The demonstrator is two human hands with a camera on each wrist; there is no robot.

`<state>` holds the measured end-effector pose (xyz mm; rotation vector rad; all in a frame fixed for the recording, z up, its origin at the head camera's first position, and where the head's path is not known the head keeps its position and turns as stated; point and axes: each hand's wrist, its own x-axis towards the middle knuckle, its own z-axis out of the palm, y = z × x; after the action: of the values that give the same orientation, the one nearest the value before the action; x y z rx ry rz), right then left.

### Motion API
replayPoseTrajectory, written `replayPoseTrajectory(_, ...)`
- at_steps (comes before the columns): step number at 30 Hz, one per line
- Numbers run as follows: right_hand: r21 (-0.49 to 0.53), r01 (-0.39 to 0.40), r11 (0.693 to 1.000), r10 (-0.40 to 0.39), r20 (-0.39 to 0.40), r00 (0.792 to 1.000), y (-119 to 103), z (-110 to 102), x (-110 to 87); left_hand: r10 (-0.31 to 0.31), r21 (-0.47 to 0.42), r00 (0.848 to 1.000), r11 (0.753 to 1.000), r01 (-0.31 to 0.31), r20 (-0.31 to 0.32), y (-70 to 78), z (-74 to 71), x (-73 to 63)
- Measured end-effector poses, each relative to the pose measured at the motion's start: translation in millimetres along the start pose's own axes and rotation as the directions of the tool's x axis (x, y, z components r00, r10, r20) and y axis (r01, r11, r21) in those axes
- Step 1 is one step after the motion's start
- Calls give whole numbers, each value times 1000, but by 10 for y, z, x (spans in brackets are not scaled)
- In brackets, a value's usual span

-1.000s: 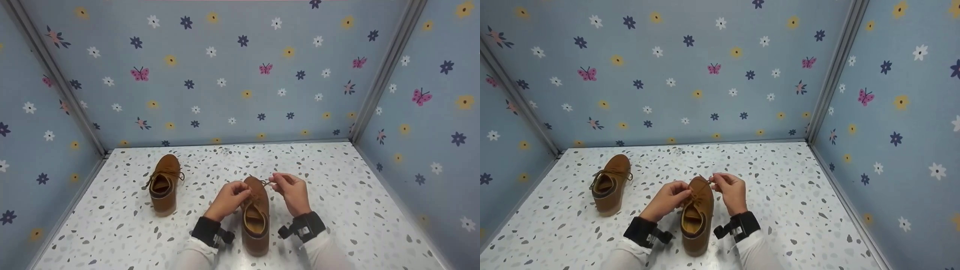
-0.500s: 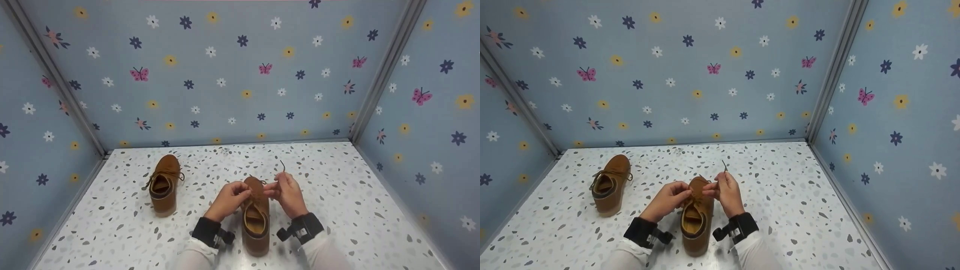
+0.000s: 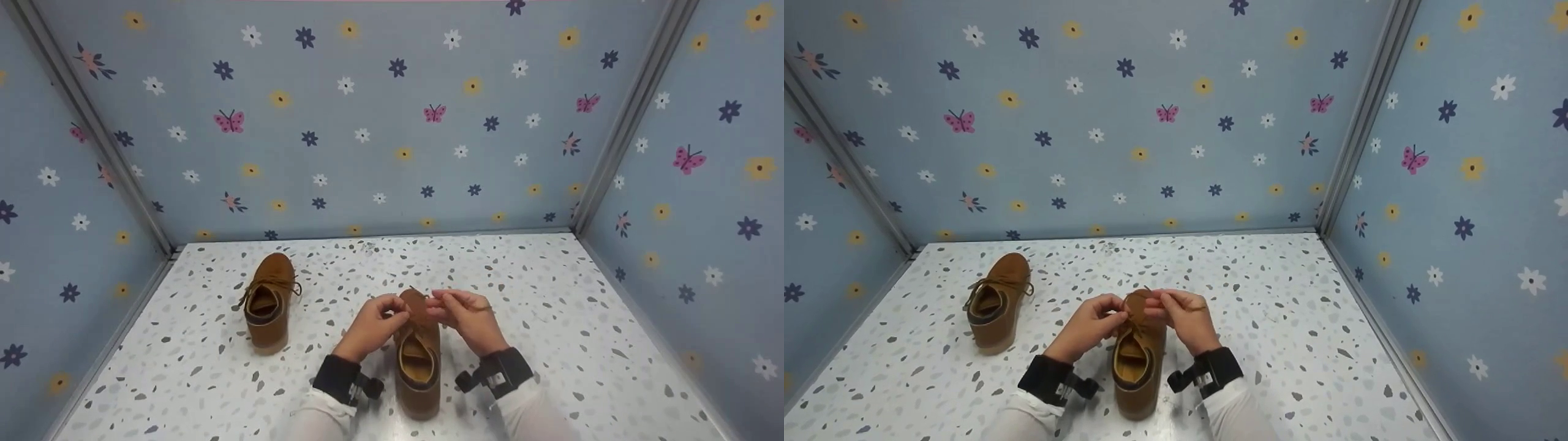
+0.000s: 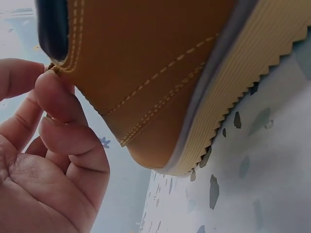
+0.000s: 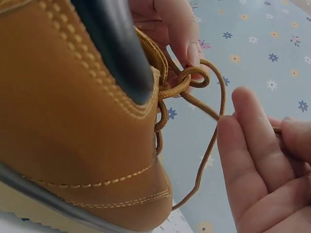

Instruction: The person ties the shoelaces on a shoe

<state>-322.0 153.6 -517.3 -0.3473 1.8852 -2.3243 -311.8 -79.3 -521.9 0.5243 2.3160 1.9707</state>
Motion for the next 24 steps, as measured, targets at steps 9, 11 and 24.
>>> replayPoseTrajectory(9, 35, -46, 998, 47, -5, 999, 17, 23, 16, -38, -133, 999, 990, 40, 18, 76, -35, -25)
replayPoseTrajectory(11, 5, -47, 999, 48, -18, 999, 2, 16, 15, -44, -175, 999, 983, 44, 7, 90, -42, -25)
replayPoseTrajectory(24, -65, 1, 998, 3, 55, 998, -180, -126, -56, -83, -308, 992, 950, 51, -93, 122, -105, -17)
